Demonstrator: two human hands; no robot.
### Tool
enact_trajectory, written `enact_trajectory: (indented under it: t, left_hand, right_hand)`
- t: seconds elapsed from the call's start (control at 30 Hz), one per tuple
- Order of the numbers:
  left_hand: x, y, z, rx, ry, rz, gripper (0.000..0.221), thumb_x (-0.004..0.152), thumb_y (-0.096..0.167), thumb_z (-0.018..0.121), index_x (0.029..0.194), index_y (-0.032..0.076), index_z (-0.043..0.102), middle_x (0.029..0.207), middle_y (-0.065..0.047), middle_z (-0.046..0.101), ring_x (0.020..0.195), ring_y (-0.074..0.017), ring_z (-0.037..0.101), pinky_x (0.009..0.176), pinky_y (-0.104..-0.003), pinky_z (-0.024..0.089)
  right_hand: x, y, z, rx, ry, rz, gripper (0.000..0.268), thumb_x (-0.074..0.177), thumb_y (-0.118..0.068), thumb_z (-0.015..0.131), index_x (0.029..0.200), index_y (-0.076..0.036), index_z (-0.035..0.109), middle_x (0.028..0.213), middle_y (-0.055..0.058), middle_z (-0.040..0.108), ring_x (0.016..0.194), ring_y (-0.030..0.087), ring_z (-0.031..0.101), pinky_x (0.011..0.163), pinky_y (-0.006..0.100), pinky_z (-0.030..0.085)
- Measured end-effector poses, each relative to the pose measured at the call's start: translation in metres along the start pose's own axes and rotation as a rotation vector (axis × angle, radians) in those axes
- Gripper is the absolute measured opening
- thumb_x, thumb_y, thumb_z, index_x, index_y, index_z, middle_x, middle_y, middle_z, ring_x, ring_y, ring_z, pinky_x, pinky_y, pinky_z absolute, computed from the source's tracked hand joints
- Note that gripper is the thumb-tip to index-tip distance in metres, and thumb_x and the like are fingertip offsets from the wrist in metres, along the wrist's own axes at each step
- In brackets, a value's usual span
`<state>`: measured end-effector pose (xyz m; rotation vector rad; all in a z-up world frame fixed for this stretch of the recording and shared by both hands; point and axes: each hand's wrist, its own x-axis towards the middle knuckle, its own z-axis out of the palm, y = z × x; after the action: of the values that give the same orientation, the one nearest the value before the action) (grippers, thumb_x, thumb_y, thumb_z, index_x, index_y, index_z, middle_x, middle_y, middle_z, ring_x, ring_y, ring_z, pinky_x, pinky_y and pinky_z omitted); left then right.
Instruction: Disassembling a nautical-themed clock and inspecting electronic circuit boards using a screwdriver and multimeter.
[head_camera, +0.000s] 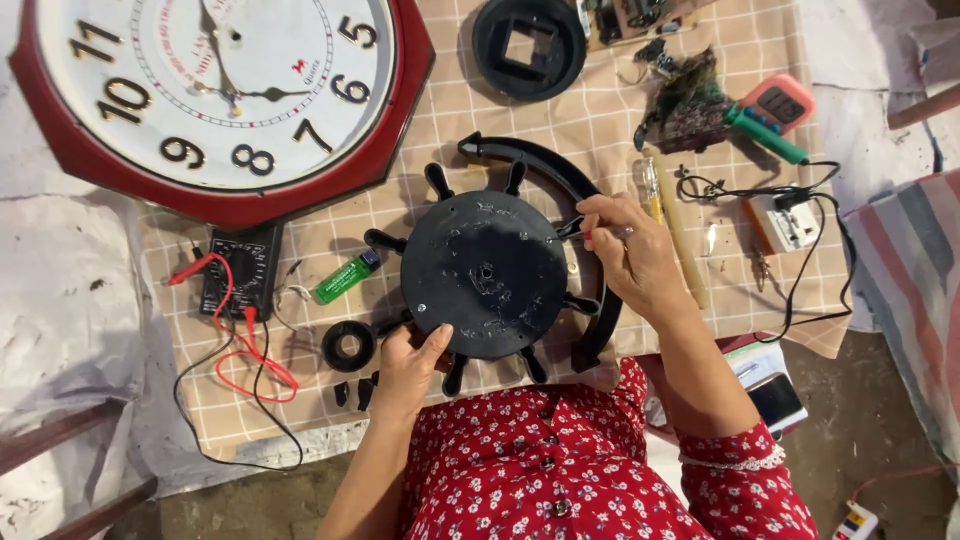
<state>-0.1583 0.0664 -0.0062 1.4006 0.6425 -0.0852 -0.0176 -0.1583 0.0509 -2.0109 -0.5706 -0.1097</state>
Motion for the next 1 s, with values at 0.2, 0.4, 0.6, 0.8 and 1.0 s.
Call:
enact_trajectory:
  t: [0.2,0.4,0.6,0.8,1.0]
  left_hand:
    - [0.003,-0.004,-0.004,0.121,-0.029,-0.016,0.037,0.071,0.017,0.07,0.099,-0.007,0.061,0.094,-0.024,0.063,0.091,-0.0268,0.058,0.079,-0.043,0.046]
    - [0.002,0.003,-0.002,0.102,-0.023,-0.017,0.037,0.071,0.014,0.07,0.097,-0.011,0.06,0.092,-0.027,0.062,0.092,-0.0299,0.058,0.077,-0.043,0.046]
    - [0.002,0.002,0.0,0.039,-0.018,-0.003,0.039,0.071,0.016,0.071,0.097,-0.01,0.06,0.091,-0.025,0.063,0.088,-0.0282,0.059,0.076,-0.043,0.047]
    - [0.001,0.017,0.004,0.194,0.009,0.064,0.038,0.072,0.022,0.069,0.091,-0.01,0.061,0.076,-0.024,0.063,0.077,-0.027,0.06,0.069,-0.042,0.048]
    - [-0.014,0.025,-0.017,0.565,-0.137,0.073,0.04,0.076,0.03,0.064,0.088,-0.008,0.062,0.066,-0.022,0.063,0.072,-0.0379,0.062,0.061,-0.041,0.048]
  right_hand:
    - [0.007,-0.003,0.006,-0.076,-0.03,-0.043,0.03,0.09,-0.025,0.044,0.094,0.0,0.06,0.069,0.008,0.054,0.062,0.021,0.054,0.056,0.026,0.047]
    - [0.006,0.006,0.009,-0.284,-0.117,-0.059,0.013,0.086,-0.021,0.051,0.085,-0.016,0.063,0.073,0.002,0.054,0.062,0.024,0.057,0.059,0.03,0.047]
    - [0.008,-0.006,0.023,-0.42,-0.137,-0.07,0.009,0.085,-0.025,0.056,0.078,-0.019,0.058,0.075,-0.001,0.056,0.057,0.025,0.057,0.06,0.034,0.047]
    - [-0.002,0.022,0.056,-0.501,0.143,-0.144,0.025,0.086,-0.032,0.058,0.065,-0.022,0.049,0.064,-0.005,0.046,0.044,0.018,0.05,0.049,0.022,0.044]
    - [0.001,0.028,0.042,-0.391,0.24,-0.118,0.027,0.09,-0.028,0.056,0.066,-0.016,0.048,0.059,0.003,0.044,0.048,0.029,0.05,0.047,0.031,0.043]
